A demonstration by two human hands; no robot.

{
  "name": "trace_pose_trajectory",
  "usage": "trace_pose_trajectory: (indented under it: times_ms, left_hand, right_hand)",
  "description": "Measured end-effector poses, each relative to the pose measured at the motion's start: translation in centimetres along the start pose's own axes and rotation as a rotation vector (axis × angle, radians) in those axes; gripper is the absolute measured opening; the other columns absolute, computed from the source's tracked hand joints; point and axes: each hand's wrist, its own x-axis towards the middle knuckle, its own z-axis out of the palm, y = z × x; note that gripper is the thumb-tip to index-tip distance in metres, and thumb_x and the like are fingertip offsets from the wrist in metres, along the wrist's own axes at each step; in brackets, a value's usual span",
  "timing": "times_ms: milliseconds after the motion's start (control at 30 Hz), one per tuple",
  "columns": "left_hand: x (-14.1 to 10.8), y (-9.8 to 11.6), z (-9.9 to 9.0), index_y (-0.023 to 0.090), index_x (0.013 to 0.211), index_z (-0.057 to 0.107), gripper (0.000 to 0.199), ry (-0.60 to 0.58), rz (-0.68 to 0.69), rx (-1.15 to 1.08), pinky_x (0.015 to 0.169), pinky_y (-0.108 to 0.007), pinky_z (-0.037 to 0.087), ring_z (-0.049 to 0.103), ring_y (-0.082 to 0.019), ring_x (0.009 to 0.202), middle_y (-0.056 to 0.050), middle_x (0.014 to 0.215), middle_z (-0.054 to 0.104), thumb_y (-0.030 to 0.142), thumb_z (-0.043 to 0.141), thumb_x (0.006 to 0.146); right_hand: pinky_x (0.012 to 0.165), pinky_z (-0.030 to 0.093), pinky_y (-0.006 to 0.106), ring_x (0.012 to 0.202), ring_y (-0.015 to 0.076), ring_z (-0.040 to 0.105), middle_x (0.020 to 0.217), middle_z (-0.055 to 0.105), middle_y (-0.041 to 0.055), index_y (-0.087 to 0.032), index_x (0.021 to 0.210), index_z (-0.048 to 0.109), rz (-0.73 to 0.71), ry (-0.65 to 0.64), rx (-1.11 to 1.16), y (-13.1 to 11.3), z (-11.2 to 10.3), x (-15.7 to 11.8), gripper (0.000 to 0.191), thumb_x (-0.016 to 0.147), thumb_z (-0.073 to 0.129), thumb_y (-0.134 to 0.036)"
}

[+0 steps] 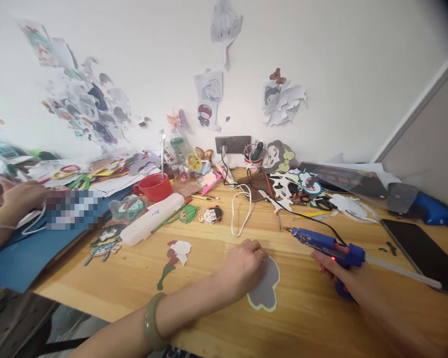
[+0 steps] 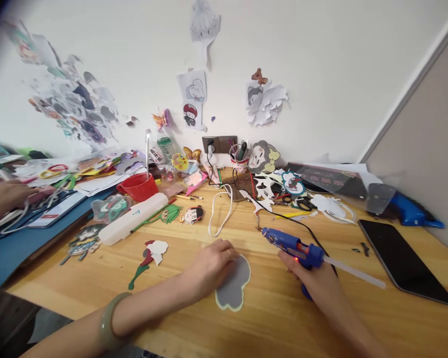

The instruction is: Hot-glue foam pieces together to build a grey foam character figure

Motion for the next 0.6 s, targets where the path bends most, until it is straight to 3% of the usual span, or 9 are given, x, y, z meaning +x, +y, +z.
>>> trace_pose_trajectory:
  times_ms: [133,267,433,600]
  left_hand:
    - [0.1,0.6,0.1,0.014,0.088,0.056,0.011,-0.038,-0.062,-0.032,0.062,-0.027,0.048,0.058,-0.017,0.070,-0.005,0.086,0.059,0.021,0.049,0.082]
    - [0.8,1.7,0.1,0.013,0.092,0.054,0.029,-0.081,-0.167,0.003,0.063,-0.032,0.049,0.059,-0.022,0.073,-0.007,0.087,0.059,0.037,0.056,0.077]
    - [1.4,3.1,0.0,0.011,0.083,0.059,0.031,-0.163,-0.188,0.151,0.061,-0.037,0.049,0.060,-0.027,0.074,-0.011,0.082,0.060,0.040,0.048,0.079]
    - [1.9,3.9,-0.2,0.012,0.073,0.061,0.027,-0.234,-0.133,0.235,0.059,-0.035,0.048,0.059,-0.026,0.070,-0.012,0.075,0.061,0.032,0.044,0.079]
  right_hand:
    - [0.046,0.035,0.028,0.047,0.0155,0.046,0.048,0.053,-0.0007,-0.021,0.059,0.057,-0.048,-0.080,-0.063,-1.0,-0.9,-0.3,0.036,0.061,0.064,-0.056]
    - [0.046,0.034,0.027,0.046,0.0153,0.046,0.047,0.053,-0.0014,-0.021,0.065,0.062,-0.036,-0.103,-0.059,-1.3,-1.3,-0.9,0.034,0.061,0.063,-0.055]
    - [0.045,0.034,0.027,0.044,0.0154,0.045,0.044,0.051,-0.0016,-0.023,0.053,0.057,0.008,-0.123,-0.056,-1.4,-1.5,-1.8,0.032,0.060,0.062,-0.053]
    - [0.056,0.042,0.030,0.055,0.0209,0.055,0.058,0.063,0.0003,-0.024,0.076,0.068,0.022,-0.121,-0.074,-1.3,-1.5,-2.3,0.033,0.061,0.062,-0.053]
